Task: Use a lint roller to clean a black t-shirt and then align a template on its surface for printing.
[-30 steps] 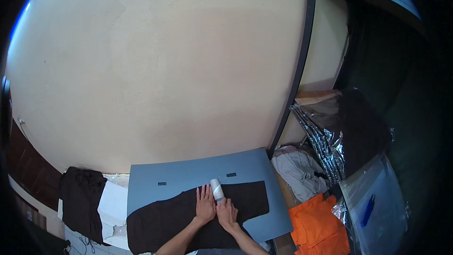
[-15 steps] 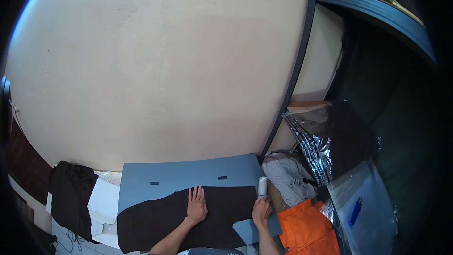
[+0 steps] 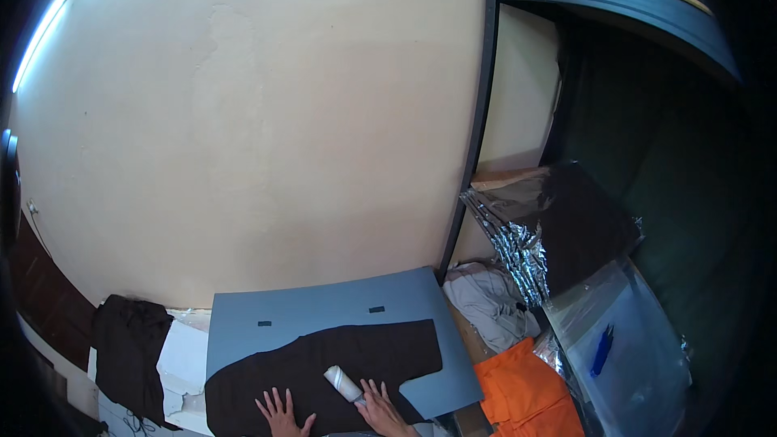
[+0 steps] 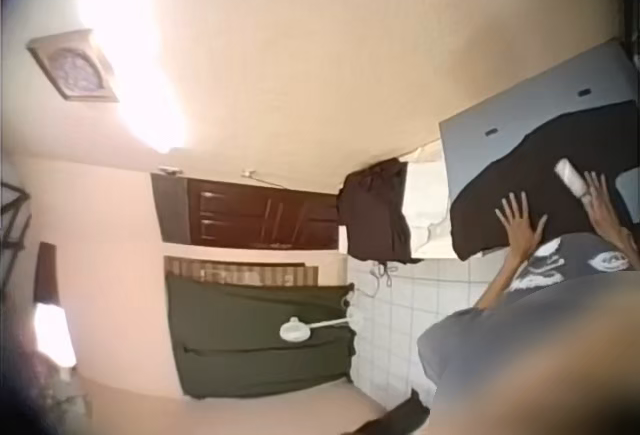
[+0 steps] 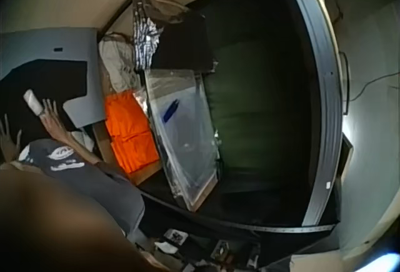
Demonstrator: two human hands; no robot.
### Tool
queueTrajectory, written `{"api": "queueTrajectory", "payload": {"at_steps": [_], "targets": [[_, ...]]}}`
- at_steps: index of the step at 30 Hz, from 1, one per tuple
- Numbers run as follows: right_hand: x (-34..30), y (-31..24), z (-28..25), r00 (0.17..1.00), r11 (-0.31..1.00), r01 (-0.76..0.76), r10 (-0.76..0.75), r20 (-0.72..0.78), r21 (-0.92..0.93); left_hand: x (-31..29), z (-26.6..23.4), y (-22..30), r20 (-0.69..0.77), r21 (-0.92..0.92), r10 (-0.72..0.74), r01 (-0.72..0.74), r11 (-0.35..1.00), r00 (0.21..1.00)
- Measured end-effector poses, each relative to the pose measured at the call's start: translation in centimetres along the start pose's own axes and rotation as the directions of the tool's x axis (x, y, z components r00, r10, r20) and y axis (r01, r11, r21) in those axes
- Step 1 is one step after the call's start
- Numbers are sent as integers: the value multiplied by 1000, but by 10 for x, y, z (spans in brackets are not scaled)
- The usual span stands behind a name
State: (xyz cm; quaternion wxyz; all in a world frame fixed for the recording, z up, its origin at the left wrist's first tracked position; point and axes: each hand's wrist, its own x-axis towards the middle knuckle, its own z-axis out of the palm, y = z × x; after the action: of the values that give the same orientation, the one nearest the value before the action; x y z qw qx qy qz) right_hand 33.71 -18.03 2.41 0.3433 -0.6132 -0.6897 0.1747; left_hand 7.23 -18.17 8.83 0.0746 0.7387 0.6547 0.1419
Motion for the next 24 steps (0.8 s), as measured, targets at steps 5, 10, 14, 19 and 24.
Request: {"api": "queueTrajectory", "payload": {"at_steps": [5, 10, 14, 19, 24], "targets": [[30, 9, -29, 958, 978, 210, -201, 204, -22, 9, 2, 21, -32, -17, -15, 14, 1000, 999], [77, 59, -44, 993, 992, 108, -104, 55, -72, 78, 55, 40, -96, 46, 76, -72, 996, 992], [126, 115, -70, 992, 987, 111, -104, 68, -117, 131, 95, 81, -162, 73, 94, -83, 994, 982], [158, 152, -103, 987, 978, 8, 25, 158, -209, 163, 132, 117, -169, -7, 90, -92, 996, 981], [134, 145, -98, 999, 930, 31, -21, 31, -366, 152, 103, 98, -146, -241, 114, -147, 959, 983]]}}
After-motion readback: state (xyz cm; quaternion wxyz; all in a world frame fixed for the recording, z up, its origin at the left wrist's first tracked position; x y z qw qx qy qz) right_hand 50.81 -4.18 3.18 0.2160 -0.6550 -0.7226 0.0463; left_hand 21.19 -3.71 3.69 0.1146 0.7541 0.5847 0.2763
